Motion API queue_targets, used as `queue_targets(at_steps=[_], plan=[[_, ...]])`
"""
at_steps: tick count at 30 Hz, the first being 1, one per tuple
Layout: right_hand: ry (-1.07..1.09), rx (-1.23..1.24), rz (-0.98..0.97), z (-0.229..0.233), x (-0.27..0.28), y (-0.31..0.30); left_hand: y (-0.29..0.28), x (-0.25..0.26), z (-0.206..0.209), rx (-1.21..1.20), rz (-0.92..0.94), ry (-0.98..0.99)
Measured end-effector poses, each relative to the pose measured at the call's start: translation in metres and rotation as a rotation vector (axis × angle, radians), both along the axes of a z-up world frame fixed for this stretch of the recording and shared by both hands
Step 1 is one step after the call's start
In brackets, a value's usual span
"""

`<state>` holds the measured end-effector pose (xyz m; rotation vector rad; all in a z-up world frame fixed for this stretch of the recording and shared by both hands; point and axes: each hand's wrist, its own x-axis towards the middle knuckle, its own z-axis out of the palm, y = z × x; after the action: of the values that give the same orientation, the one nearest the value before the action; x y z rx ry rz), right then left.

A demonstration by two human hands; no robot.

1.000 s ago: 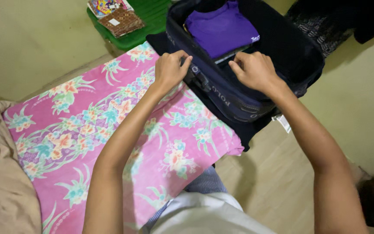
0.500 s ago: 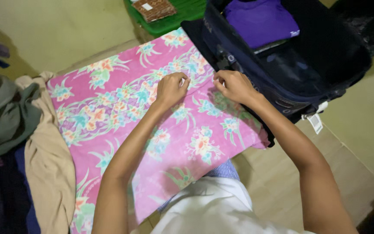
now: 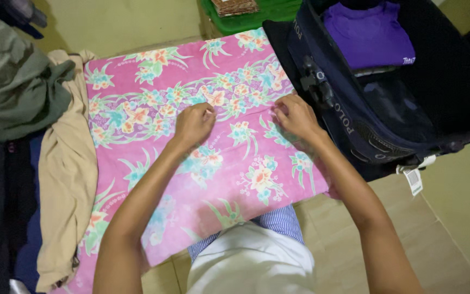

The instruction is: The person folds a purple t-shirt and a beige t-shirt by hand on a bed and places the folded purple shirt into a suitcase.

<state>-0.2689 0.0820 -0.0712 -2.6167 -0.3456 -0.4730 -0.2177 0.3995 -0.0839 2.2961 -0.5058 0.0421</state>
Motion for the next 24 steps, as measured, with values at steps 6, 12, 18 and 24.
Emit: queue_targets(at_steps=[6, 12, 18, 24], plan=[[0.057, 0.086, 0.031, -0.002, -0.011, 0.008, 0.022, -0.021, 0.004, 0.069, 0.069, -0.043], [-0.051, 0.047, 0.076, 0.004, -0.011, 0.009, 0.026, -0.038, 0.026, 0.068, 0.076, -0.026], [-0.116, 0.011, 0.104, 0.004, -0.01, -0.001, 0.022, -0.039, 0.023, 0.063, 0.145, -0.016], [-0.172, -0.011, 0.152, 0.001, -0.005, -0.009, 0.013, -0.039, 0.004, 0.026, 0.122, -0.035]])
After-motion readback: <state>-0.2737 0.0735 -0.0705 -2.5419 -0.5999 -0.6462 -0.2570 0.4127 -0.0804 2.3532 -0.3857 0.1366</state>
